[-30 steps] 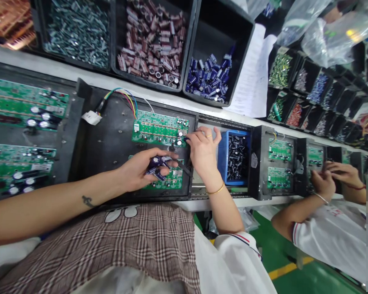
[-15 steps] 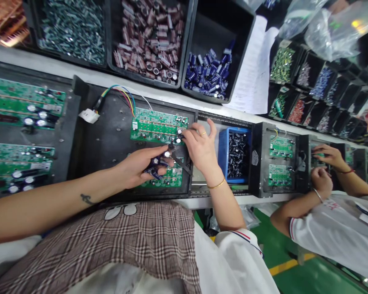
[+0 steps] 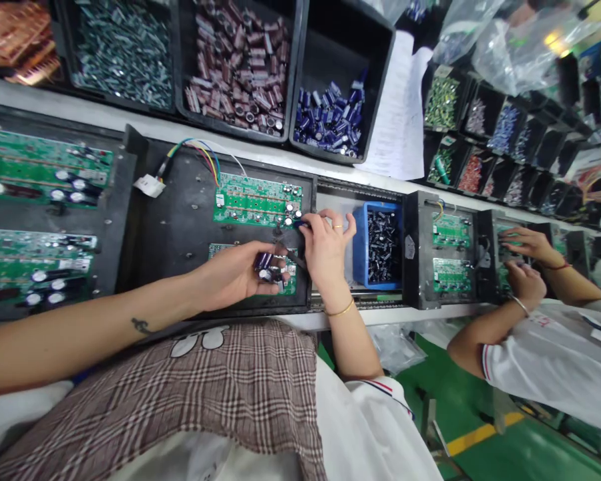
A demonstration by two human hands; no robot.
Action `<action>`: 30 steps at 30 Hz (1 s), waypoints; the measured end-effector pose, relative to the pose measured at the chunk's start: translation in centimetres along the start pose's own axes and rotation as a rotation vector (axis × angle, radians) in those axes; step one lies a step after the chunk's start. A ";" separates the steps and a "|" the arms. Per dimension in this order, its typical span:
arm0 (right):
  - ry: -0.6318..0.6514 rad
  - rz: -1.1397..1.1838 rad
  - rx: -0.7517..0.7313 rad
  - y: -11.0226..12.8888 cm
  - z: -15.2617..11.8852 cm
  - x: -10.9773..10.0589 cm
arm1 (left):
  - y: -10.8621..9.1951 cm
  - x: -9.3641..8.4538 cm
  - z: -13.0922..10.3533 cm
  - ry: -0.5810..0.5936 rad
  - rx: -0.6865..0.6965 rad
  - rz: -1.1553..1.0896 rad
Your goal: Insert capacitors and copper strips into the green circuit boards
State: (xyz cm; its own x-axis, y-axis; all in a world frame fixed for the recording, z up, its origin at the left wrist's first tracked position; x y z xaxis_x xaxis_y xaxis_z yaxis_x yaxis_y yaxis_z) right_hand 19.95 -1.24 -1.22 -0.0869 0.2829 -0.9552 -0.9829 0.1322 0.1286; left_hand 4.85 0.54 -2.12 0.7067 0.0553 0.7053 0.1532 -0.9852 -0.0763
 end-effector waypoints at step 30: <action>-0.050 0.000 -0.102 0.6 0.2 0.4 | 1.7 -2.8 -2.3 0.017 0.059 0.095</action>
State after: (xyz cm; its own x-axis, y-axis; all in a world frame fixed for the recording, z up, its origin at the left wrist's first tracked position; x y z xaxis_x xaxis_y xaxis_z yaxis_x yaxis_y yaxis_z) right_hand 19.38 -0.81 -1.48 -0.0816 0.3302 -0.9404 -0.9945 0.0352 0.0987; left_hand 1.58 -1.62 -2.58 0.7084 -0.0416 0.7046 0.1262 -0.9747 -0.1844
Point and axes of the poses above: each hand's wrist, its own z-axis towards the middle knuckle, its own x-axis out of the palm, y = z × x, the point moved 4 cm from there along z, towards the middle knuckle, and after that the axes turned 6 degrees about -z, right-handed, at the moved point
